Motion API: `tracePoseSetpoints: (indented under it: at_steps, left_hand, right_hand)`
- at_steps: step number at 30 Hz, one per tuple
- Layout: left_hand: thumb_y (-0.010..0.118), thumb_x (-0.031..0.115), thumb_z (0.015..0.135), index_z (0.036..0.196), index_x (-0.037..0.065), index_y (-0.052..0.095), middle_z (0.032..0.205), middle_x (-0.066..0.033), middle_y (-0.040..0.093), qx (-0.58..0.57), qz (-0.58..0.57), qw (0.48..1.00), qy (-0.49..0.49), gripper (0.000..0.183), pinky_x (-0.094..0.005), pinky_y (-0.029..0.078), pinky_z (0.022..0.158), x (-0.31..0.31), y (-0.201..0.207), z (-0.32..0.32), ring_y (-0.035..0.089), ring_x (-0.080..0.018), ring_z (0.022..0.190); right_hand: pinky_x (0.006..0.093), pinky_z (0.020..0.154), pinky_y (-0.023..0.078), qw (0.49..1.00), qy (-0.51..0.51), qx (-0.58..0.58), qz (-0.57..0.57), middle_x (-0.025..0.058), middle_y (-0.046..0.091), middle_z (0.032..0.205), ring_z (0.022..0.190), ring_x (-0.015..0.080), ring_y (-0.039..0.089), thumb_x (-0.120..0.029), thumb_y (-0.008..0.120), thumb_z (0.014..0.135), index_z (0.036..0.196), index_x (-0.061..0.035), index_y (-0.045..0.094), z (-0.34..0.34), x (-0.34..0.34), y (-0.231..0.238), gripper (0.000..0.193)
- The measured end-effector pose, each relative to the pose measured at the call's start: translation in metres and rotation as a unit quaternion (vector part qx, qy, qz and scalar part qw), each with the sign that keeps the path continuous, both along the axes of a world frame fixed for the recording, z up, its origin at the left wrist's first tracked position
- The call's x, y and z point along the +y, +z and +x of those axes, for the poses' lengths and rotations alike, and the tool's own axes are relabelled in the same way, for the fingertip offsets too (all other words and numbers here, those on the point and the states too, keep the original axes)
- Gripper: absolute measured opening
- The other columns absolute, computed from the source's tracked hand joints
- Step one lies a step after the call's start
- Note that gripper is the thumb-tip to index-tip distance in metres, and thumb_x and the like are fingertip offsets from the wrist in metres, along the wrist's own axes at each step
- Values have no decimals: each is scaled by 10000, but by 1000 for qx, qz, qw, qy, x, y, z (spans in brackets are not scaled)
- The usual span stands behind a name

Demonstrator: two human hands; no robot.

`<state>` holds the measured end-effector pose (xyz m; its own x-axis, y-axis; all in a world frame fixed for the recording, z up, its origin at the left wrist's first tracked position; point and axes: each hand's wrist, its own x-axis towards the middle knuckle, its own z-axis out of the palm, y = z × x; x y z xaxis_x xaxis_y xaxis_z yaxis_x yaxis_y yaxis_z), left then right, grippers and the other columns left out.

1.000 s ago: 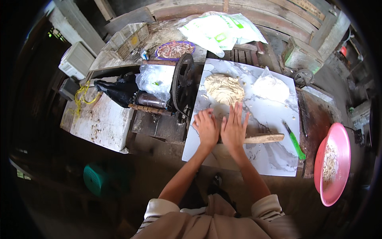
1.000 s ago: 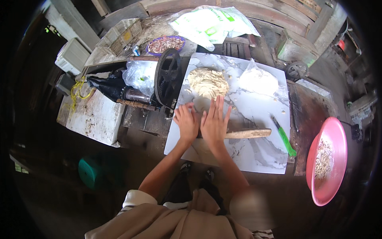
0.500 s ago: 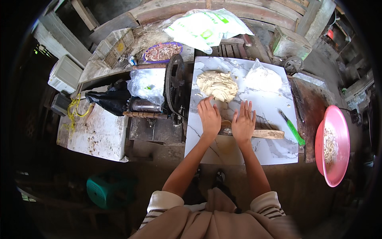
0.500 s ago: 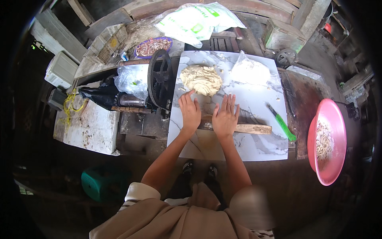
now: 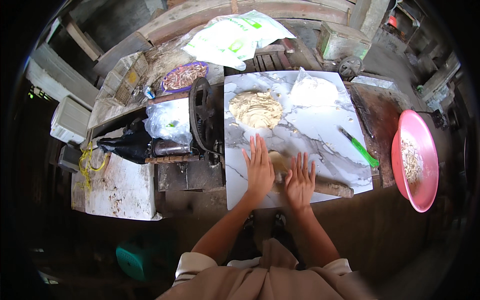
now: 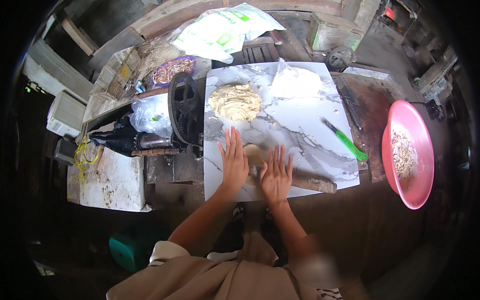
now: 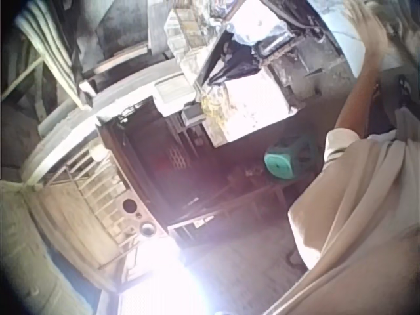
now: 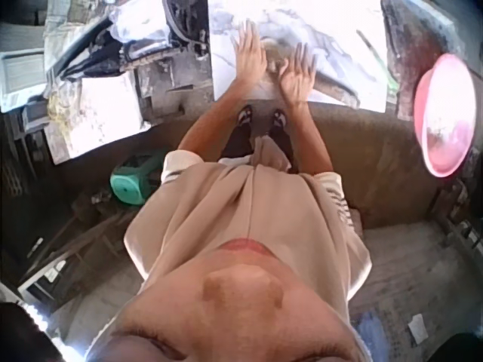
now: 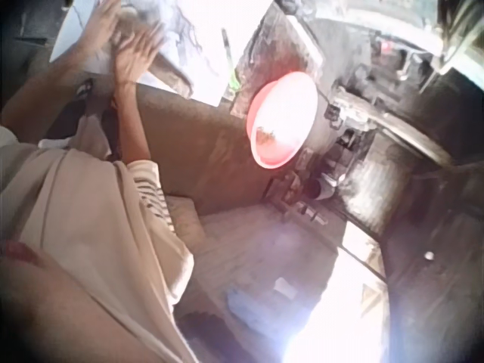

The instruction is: The person flattens pieces of dough using a rolling pin on a white surface, trims the edges with a green knife, and then passes a piece of dough through a manual noodle-making tool into a pink bowl containing flour and pre-cut noodles.

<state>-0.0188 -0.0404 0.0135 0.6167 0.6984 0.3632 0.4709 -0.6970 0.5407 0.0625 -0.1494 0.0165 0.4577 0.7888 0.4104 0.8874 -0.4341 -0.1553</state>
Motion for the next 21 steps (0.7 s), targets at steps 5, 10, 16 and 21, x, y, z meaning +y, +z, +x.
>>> tracePoseSetpoints:
  at_steps: [5, 10, 16, 21]
  left_hand:
    - [373, 73, 906, 1400, -81, 158, 1491, -216, 120, -5, 44, 999, -4, 560, -580, 48, 1076, 33, 15, 40, 77, -371, 1389]
    - [390, 133, 917, 1390, -93, 178, 1490, -224, 111, -4, 36, 999, 39, 565, -573, 30, 1081, 29, 12, 41, 36, -370, 1392]
    - [392, 110, 897, 1390, -101, 169, 1482, -250, 117, 28, 5, 1000, -7, 581, -578, 13, 1073, -19, -2, -15, 80, -384, 1387]
    - [404, 97, 885, 1391, -102, 165, 1482, -251, 113, 53, 50, 997, -8, 593, -576, 16, 1073, 18, 9, 22, 70, -383, 1389]
  right_hand:
    - [538, 1108, 104, 997, -46, -56, 20, 155, 426, 1368, 1366, 247, 248, -192, 374, 911, 1257, 24, 482, 34, 41, 17, 422]
    - [549, 1108, 82, 998, -58, -23, 2, 150, 425, 1369, 1372, 242, 228, -198, 365, 915, 1254, 28, 484, 36, 42, 11, 424]
    - [543, 1106, 80, 998, -53, 22, -32, 130, 318, 1448, 1381, 263, 210, -171, 368, 894, 1348, -2, 387, -22, -10, 6, 485]
    - [565, 1098, 87, 998, -63, -3, -25, 149, 336, 1432, 1382, 241, 208, -186, 403, 887, 1343, 24, 370, 15, 31, 13, 503]
